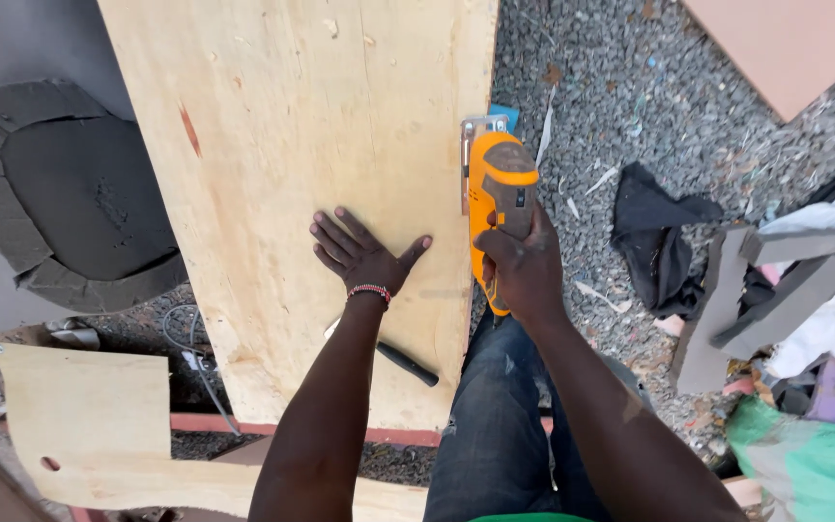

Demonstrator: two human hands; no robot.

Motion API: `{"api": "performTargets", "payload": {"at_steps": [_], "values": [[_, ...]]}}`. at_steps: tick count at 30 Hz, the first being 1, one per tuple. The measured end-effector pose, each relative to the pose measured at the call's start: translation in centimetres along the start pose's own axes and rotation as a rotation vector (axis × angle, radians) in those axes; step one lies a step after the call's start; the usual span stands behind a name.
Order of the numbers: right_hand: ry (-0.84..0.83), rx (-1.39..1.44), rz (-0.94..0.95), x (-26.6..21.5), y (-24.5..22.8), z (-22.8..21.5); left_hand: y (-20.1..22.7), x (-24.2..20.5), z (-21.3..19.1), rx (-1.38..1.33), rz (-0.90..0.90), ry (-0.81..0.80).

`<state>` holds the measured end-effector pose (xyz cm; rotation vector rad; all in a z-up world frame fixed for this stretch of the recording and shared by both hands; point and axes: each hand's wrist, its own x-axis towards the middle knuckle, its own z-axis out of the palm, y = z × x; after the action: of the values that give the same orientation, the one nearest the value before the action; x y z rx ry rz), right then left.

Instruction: Hammering nails into a plywood board and cutting it with a jigsaw

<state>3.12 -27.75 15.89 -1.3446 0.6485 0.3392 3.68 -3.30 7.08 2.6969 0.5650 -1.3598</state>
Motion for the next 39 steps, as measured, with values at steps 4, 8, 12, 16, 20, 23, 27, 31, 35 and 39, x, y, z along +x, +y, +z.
{"api": "performTargets", "payload": {"at_steps": [4,8,12,16,20,23,27,31,35,39], "values": [[0.016,-0.003,0.03,0.3,-0.4,0.1,0.0,0.0,-0.1,-0.026,0.009,-0.007],[-0.006,0.02,-0.006,1.4,0.1,-0.3,0.1,-0.2,-0.3,-0.038,-0.003,-0.026],[-0.013,0.06,-0.009,3.9,-1.4,-0.4,0.1,-0.1,-0.2,-0.033,-0.012,-0.032],[-0.033,0.023,-0.04,8.6,-4.7,-0.8,-0.1,-0.6,0.3,0.003,-0.036,-0.057],[-0.028,-0.001,-0.065,15.8,-8.2,-0.7,0.1,0.3,0.2,0.033,-0.041,-0.044],[-0.019,-0.056,-0.052,19.3,-11.0,-1.0,0.1,0.7,0.6,0.036,-0.053,-0.091],[-0.026,-0.073,0.019,18.7,-13.8,-0.6,-0.2,0.5,1.3,0.065,-0.078,-0.102],[-0.001,-0.021,-0.027,18.3,-12.3,-0.6,0.2,0.5,0.9,0.067,-0.099,-0.104],[0.043,0.085,0.046,19.7,-16.5,1.2,-0.6,2.2,4.3,0.026,-0.037,0.199],[0.077,0.006,0.13,21.3,-19.5,0.9,0.9,-1.3,3.5,0.034,-0.155,0.153]]}}
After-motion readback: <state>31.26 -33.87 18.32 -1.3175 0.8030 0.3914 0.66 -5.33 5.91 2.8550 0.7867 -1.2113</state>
